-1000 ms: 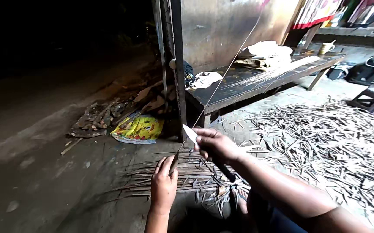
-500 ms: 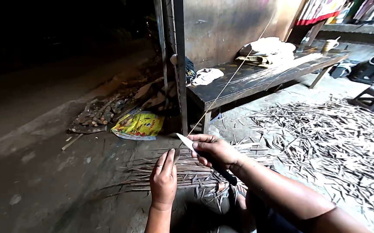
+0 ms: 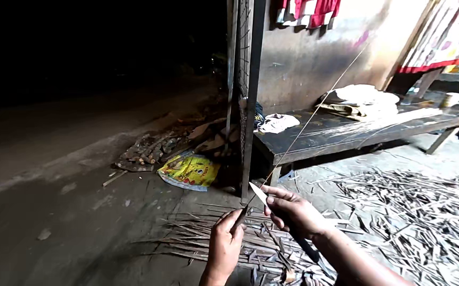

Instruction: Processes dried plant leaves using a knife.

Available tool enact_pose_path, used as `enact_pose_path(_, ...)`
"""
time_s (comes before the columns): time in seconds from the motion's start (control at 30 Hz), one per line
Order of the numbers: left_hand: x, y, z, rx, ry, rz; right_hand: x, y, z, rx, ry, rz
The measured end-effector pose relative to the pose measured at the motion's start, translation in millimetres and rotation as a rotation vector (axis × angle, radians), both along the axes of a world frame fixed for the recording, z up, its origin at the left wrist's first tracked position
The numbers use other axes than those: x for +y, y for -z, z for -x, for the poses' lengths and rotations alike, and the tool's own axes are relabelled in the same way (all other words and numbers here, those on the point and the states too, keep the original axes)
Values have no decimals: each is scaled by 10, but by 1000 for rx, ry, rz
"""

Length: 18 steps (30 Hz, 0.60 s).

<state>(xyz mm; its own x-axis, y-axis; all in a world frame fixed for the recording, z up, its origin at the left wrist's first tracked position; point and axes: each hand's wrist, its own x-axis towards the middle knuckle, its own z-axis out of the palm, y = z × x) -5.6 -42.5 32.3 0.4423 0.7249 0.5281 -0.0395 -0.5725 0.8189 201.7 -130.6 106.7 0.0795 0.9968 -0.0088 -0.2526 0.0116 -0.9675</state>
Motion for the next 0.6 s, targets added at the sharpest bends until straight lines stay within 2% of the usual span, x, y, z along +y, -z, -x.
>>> enact_pose_path(0.17,-17,-79,35,-49,71,71,8,-93,-43,-48,-7,-53)
enact_pose_path(0.37,-26,-108,84,-8,65,117,57,-142,-76,-109,20,-48)
enact_pose_path(0.53,-5,-70,96,-10,44,119,71,-11,38,-132,-63,-30)
enact_pose_path(0.6,-1,-69,100,-2,41,118,68,6,39,-112,-33,-31)
